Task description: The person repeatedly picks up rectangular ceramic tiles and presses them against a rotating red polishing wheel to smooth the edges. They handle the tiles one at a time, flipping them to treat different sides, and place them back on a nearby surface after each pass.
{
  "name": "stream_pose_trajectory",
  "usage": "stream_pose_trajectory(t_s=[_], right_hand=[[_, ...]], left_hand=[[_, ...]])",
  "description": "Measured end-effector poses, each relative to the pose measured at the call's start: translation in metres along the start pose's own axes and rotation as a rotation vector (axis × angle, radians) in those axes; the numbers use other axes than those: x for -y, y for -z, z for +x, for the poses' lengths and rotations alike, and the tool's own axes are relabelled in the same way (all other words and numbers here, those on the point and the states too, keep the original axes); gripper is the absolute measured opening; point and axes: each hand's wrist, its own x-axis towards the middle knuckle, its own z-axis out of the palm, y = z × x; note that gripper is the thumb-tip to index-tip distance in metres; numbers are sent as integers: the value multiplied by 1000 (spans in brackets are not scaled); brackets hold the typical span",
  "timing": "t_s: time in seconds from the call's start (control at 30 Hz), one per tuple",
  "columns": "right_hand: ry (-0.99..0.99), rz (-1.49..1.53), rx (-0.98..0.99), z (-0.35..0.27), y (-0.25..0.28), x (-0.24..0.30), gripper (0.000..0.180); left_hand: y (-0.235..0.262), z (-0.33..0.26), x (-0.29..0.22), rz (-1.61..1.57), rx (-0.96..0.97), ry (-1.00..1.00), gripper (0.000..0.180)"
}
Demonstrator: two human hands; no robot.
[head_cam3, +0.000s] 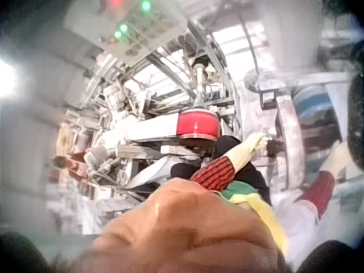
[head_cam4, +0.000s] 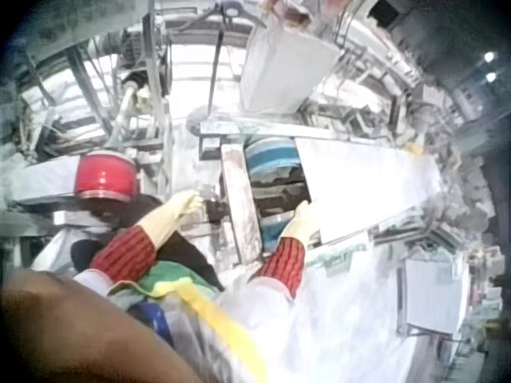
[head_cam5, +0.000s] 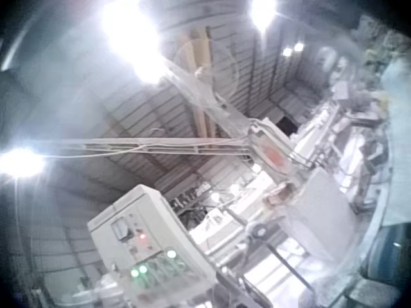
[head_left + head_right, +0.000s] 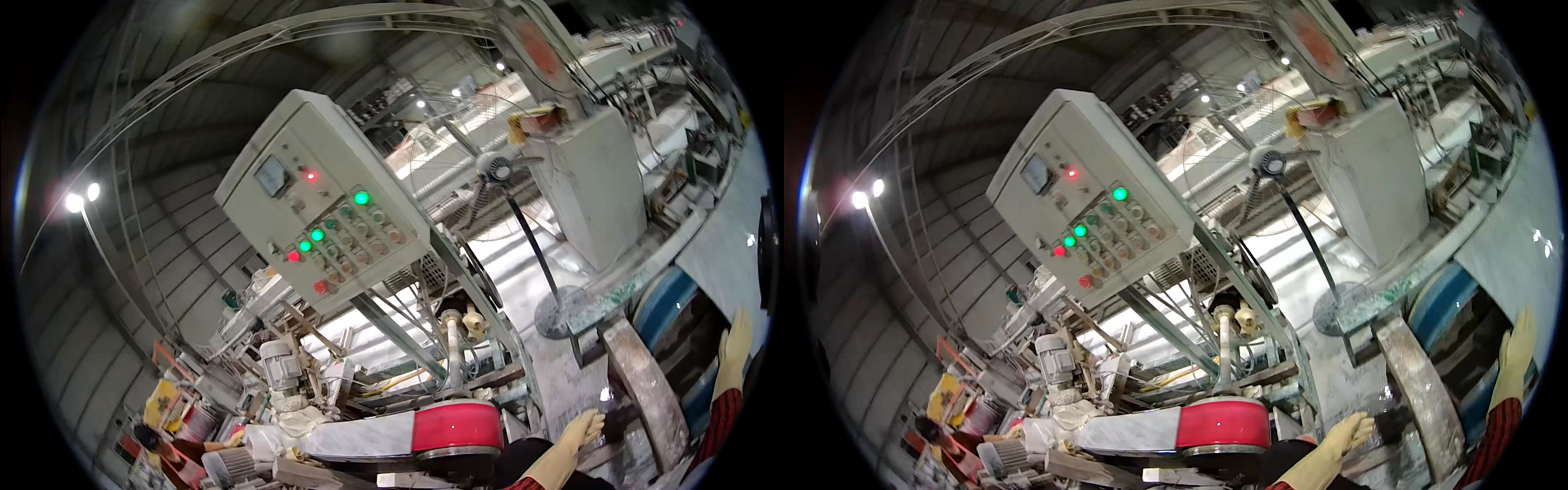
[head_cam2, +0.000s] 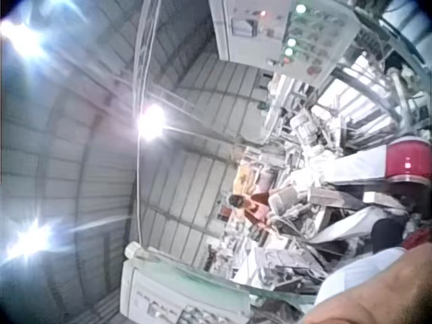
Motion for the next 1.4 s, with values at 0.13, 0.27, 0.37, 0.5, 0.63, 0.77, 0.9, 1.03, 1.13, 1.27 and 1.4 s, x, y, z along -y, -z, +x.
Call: stream_pose_trajectory(t_s=[0.13,0.27,0.37,0.5,0.63,0.77,0.9,1.03,1.13,1.27,1.4], right_hand=[[65,-44,-147,-34,-22,-25,62],[61,-35,-29,-29,15,12,62],[77,-18,-58,-31,43,11,62],[51,35,-30,-31,74,23,62],[123,80,-33,-31,73,49,60],[168,61,-73,-30,72,34,51],[154,69,-64,-32,88,43,53],[77,-77,64,-43,97,44,48],[91,-60,-4,-35,89,43,49],[135,18,-45,-27,90,47,42],[154,20,-62,-40,96,50,41]], left_hand=[[17,-2,19,-17,61,1,42],[22,-10,18,-14,-6,5,41],[0,-29,0,17,-16,-34,40],[-20,-39,-6,-13,-19,-29,32],[34,-20,7,-63,139,-2,30],[-15,-45,-14,-18,-23,6,25],[-4,-50,-10,97,23,-55,55],[-5,-48,-2,46,14,-50,55],[-7,-27,-7,71,60,-52,54],[-20,2,-2,-28,-13,-66,49],[-35,-11,-1,30,-17,-78,51]])
